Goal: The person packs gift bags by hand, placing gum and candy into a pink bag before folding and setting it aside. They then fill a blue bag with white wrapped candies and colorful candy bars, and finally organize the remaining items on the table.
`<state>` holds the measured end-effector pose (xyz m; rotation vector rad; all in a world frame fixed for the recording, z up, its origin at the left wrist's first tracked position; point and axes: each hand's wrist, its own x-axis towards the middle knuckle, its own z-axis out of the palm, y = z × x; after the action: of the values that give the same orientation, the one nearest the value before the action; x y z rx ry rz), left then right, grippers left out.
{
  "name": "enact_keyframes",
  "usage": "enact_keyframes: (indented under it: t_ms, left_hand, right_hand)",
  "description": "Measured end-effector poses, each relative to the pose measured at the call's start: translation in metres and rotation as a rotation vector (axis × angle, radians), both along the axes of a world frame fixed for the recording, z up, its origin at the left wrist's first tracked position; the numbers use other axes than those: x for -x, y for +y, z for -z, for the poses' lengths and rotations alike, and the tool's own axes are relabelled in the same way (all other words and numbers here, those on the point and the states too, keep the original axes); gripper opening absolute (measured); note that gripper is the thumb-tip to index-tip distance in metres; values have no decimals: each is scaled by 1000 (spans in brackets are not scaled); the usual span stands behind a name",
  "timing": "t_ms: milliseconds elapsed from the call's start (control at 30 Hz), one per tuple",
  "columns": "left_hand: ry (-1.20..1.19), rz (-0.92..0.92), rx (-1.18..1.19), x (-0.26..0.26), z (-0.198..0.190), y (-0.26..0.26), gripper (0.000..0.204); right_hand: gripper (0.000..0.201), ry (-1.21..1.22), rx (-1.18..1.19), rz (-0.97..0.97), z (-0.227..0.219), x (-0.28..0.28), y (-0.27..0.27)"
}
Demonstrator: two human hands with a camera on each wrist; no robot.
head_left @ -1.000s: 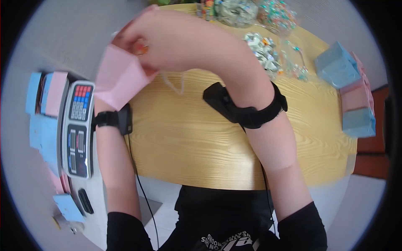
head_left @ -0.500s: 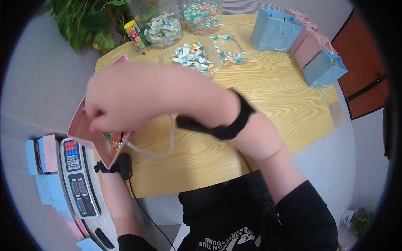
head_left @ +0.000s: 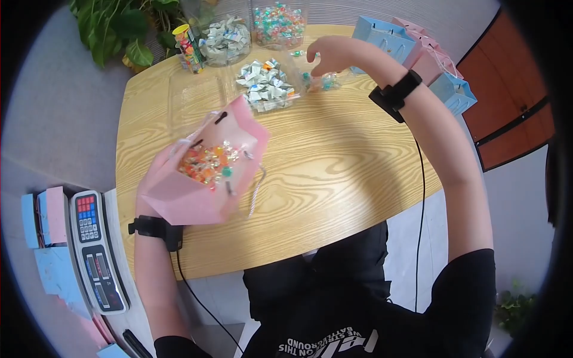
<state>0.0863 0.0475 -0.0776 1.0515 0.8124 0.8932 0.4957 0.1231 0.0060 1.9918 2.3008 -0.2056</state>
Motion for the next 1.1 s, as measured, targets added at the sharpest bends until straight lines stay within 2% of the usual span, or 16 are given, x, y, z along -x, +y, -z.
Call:
enact_keyframes:
  t_ms: [33,67,133,267,367,433,467,533,567,633,767,833,867,933,1067,1100]
  left_hand:
    - [31,-7,-6,3,4,1,38]
    - [62,-12,-12,5,7,2,38]
    - [119,-24,-24,9,13,4,38]
    - [51,-24,-7,11,17,3,36]
    - [10,-32,7,9,15,3,37]
    - [74,-74,31,6,15,6,34]
    - [68,-76,34,4,12,5,34]
    - [25,-132,120,-3,2,1,27]
    - [24,-132,122,-7,-6,1,27]
    - [143,-74,205,-14,-19,3,26]
    - [182,-72,187,-12,-14,7,28]
    - [134,-63,217,-11,-12,8,27]
    - [134,-63,217,-12,-14,6,27]
    - [166,-74,181,-15,-19,2,28]
    - [82,-109,219,-13,-12,3,29]
    - [59,-95,225,-13,-12,3,28]
  right_hand:
    - [56,-16,172,124,-1,6,-4]
    - [56,-17,175,126,1,8,-2]
    - [72,-47,307,246,6,9,3]
    - [72,-103,379,250,20,7,7]
    - [67,-76,323,233,29,-3,12]
    - [60,149,95,170,37,-13,18]
    - [60,143,98,168,34,-12,14]
    - [45,-10,-40,76,28,-9,7]
    - [45,-11,-38,76,28,-8,8]
    - [36,17,287,244,26,-4,12]
    - [33,-24,296,237,43,-7,11]
    - [32,105,90,20,53,-19,13]
    - [32,105,90,20,51,-17,9]
    - [34,119,-83,-33,46,-15,1]
    - [38,-42,-54,82,32,-6,0]
    - [40,57,126,232,31,-5,1]
